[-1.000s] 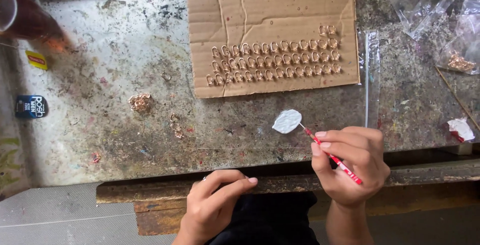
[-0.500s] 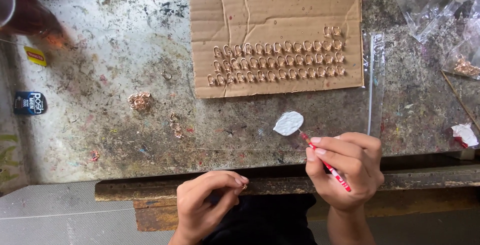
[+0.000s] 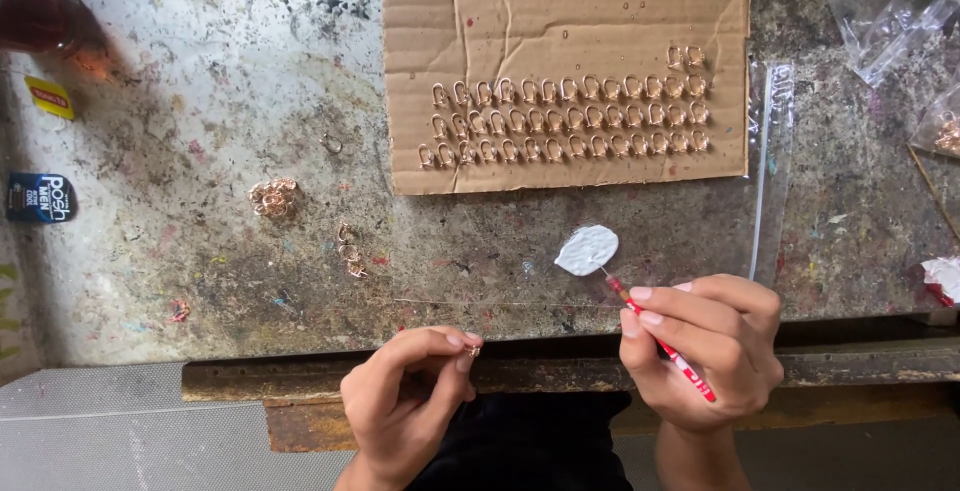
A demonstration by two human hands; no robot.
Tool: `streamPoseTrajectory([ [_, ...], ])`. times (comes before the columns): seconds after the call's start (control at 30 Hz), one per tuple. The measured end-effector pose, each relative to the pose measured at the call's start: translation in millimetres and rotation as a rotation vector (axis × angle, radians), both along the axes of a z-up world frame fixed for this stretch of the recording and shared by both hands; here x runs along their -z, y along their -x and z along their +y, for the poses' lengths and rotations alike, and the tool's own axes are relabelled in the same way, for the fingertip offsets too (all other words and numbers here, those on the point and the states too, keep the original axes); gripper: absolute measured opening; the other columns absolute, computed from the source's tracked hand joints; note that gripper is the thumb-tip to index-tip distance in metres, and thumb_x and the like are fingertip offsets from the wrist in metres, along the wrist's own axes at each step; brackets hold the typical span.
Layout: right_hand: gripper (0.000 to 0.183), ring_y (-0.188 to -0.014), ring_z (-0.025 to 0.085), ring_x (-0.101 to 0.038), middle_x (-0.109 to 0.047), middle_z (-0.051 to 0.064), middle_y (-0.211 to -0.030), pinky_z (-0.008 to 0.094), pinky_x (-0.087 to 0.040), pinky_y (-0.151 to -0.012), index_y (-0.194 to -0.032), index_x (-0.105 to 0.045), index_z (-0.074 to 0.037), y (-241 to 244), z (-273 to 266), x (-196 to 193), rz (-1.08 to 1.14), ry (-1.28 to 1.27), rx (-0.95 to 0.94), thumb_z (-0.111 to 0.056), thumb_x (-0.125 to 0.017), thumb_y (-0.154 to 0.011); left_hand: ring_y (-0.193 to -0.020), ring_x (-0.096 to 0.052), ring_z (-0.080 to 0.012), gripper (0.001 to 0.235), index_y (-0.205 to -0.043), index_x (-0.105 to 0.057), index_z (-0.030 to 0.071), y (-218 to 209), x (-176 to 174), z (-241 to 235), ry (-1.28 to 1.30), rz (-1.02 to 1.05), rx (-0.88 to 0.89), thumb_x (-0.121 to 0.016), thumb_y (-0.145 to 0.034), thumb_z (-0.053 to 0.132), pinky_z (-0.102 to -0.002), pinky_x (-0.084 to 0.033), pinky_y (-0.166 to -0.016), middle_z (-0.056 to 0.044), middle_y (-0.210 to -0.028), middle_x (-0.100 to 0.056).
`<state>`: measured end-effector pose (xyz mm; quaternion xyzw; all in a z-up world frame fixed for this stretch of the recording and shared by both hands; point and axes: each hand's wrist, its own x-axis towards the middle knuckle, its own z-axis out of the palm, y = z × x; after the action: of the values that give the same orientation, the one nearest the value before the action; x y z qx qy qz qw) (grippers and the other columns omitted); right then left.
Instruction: The person repeatedly picks up small copper-colored metal hooks from a cardboard sheet, applies white paint to them with a small brush, and places them back on the sheet. The process is repeated for several hooks throughout the clip.
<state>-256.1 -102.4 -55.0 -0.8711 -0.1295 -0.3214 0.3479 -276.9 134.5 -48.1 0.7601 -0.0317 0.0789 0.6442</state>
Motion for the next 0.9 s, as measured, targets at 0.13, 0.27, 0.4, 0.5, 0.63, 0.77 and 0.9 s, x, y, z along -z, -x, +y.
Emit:
streamPoseTrajectory([
  [0.13, 0.015, -0.088, 0.025, -0.055, -0.074, 0.004, -0.091, 0.033, -0.052, -0.08, -0.092, -0.061, -0.01, -1.5, 0.9, -0.4, 0.001, 0.023, -0.021, -0.006, -0.075, -0.093, -0.046, -0.072, -0.0114, 0.008, -0.092, -0.066, -0.002, -7.7, -6.9, -1.5, -0.026, -0.001, -0.005, -0.07, -0.087, -0.006, -0.015, -0.058, -0.048, -0.017, -0.09, -0.076],
  [0.27, 0.015, -0.089, 0.025, -0.054, -0.074, 0.004, -0.091, 0.033, -0.052, -0.08, -0.092, -0.06, -0.011, -1.1, 1.7, 0.9, 0.009, 0.004, 0.0, -0.007, -0.075, -0.094, -0.045, -0.073, -0.0109, 0.004, -0.091, -0.066, -0.002, -7.9, -6.1, 1.0, -0.014, 0.034, 0.004, -0.068, -0.089, -0.004, -0.014, -0.058, -0.049, -0.017, -0.09, -0.077],
  [0.4, 0.016, -0.088, 0.024, -0.055, -0.074, 0.004, -0.09, 0.032, -0.051, -0.08, -0.091, -0.061, -0.011, -1.6, 2.1, 2.1, 0.007, 0.011, 0.002, -0.007, -0.076, -0.093, -0.059, -0.08, -0.0158, 0.003, -0.089, -0.066, -0.002, -8.2, -4.2, 1.6, 0.035, 0.051, 0.01, -0.068, -0.089, -0.005, -0.02, -0.066, -0.061, -0.017, -0.078, -0.074],
  [0.5, 0.015, -0.089, 0.024, -0.055, -0.074, 0.005, -0.09, 0.032, -0.052, -0.081, -0.092, -0.06, -0.011, -0.8, 1.1, 4.0, 0.003, -0.009, 0.007, -0.009, -0.075, -0.094, -0.052, -0.077, -0.0139, 0.004, -0.09, -0.065, -0.003, -9.9, -4.2, 2.7, 0.027, 0.026, 0.024, -0.067, -0.089, -0.005, -0.017, -0.064, -0.056, -0.02, -0.081, -0.075],
  [0.63, 0.016, -0.088, 0.023, -0.057, -0.074, 0.005, -0.088, 0.034, -0.053, -0.081, -0.091, -0.061, -0.011, -0.6, 2.4, 4.7, -0.011, -0.017, -0.012, -0.01, -0.076, -0.092, -0.047, -0.074, -0.0112, 0.004, -0.092, -0.065, -0.002, -6.9, -0.9, 2.1, 0.03, 0.058, 0.012, -0.068, -0.09, -0.004, -0.015, -0.061, -0.053, -0.019, -0.09, -0.077],
  [0.77, 0.016, -0.089, 0.024, -0.054, -0.071, 0.008, -0.087, 0.034, -0.051, -0.078, -0.094, -0.057, -0.01, 0.6, 1.5, 7.2, -0.019, -0.063, 0.02, -0.012, -0.073, -0.095, -0.046, -0.074, -0.0124, 0.005, -0.092, -0.064, -0.003, -7.3, -0.9, 0.0, 0.039, 0.061, -0.02, -0.067, -0.09, -0.007, -0.014, -0.059, -0.048, -0.018, -0.089, -0.076],
  [0.9, 0.017, -0.085, 0.022, -0.055, -0.068, 0.008, -0.087, 0.035, -0.051, -0.074, -0.094, -0.055, -0.009, 2.0, 4.3, 7.6, 0.008, -0.104, 0.041, -0.014, -0.071, -0.096, -0.05, -0.075, -0.0122, 0.004, -0.091, -0.064, -0.005, -9.8, -2.9, -1.0, 0.052, 0.05, -0.032, -0.067, -0.09, -0.007, -0.016, -0.062, -0.054, -0.017, -0.084, -0.074],
])
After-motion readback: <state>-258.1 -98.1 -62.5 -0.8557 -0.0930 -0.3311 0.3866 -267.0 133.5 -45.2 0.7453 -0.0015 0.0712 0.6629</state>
